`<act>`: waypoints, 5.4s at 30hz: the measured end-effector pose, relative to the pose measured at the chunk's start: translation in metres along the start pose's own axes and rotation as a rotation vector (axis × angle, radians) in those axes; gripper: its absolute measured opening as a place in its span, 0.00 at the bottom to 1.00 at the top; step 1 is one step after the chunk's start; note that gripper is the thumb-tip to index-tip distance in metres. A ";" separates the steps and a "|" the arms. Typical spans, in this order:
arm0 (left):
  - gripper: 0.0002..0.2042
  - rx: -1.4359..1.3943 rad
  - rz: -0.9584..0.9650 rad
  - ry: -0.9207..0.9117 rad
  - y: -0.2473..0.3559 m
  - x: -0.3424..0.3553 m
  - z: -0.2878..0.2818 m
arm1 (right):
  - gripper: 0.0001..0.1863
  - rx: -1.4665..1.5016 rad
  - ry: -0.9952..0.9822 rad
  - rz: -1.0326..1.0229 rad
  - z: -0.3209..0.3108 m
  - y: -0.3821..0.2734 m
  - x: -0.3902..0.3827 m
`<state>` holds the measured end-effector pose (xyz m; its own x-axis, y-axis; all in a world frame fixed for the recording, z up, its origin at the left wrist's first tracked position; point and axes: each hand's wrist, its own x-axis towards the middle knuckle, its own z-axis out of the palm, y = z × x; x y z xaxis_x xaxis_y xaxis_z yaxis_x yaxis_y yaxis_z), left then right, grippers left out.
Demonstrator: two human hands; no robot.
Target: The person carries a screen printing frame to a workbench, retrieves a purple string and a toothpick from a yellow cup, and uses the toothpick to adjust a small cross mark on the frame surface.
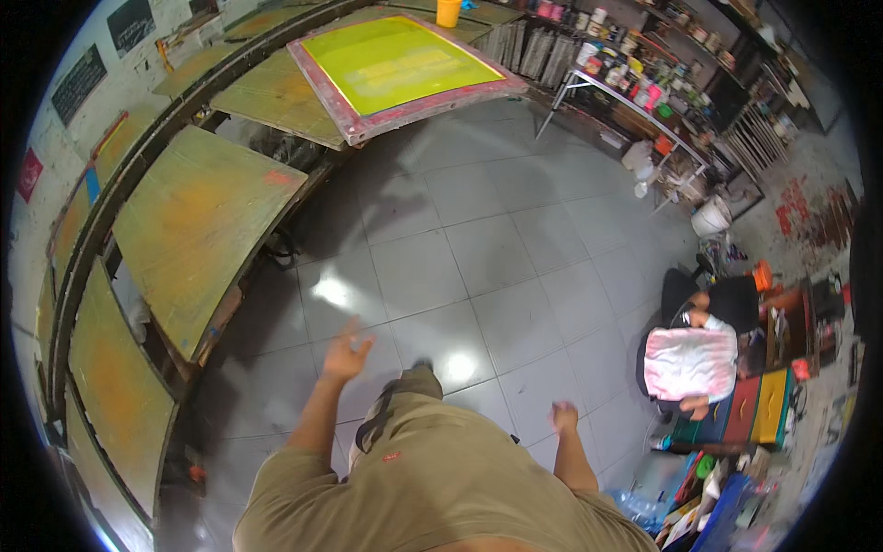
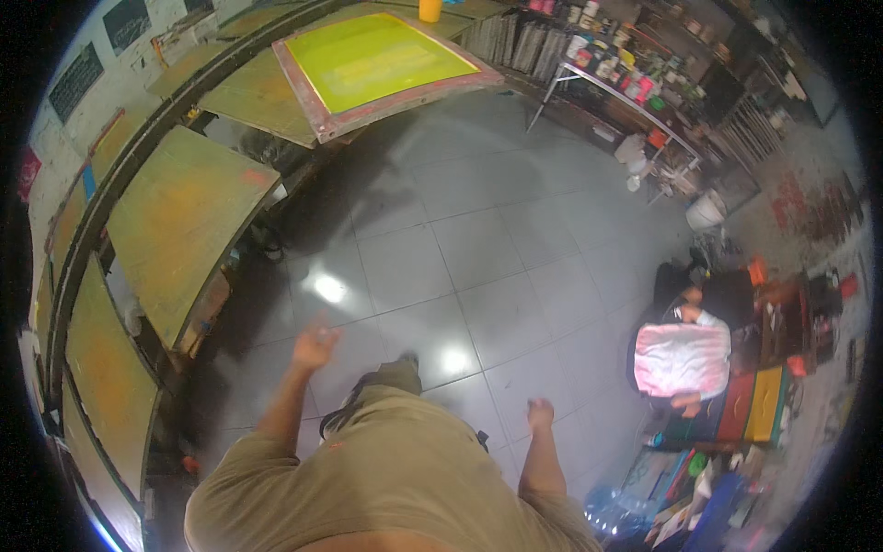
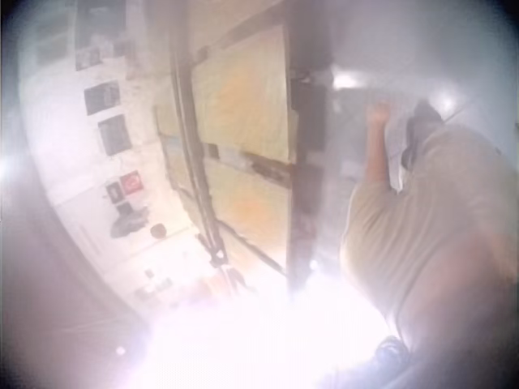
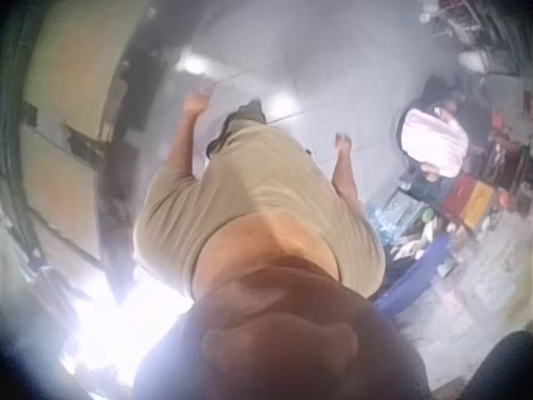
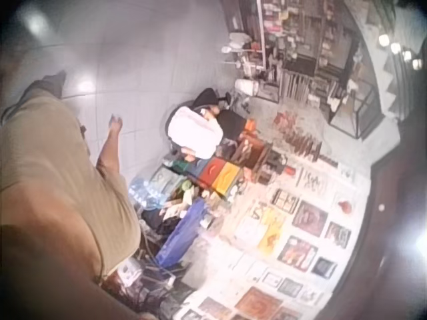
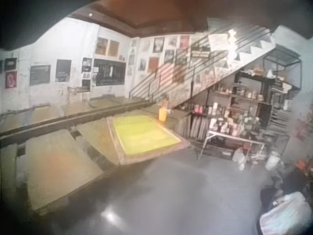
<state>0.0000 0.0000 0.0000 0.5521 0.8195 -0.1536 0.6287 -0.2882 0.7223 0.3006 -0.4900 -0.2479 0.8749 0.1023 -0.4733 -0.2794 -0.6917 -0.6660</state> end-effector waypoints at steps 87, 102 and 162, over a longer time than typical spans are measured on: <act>0.40 0.595 -0.073 0.414 0.406 0.559 0.081 | 0.19 -0.139 -0.853 -0.503 0.142 -0.868 0.572; 0.37 0.549 -0.256 0.295 0.421 0.567 0.074 | 0.17 -0.032 -0.841 -0.474 0.144 -0.864 0.588; 0.40 0.655 -0.881 0.517 0.251 0.964 -0.166 | 0.16 -0.162 -2.121 -0.594 0.333 -1.218 0.539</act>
<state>0.5993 0.8000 0.1453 -0.3940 0.9188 -0.0250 0.9190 0.3942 0.0047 0.9807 0.6456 0.1169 -0.8020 0.5859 -0.1162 -0.0972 -0.3199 -0.9425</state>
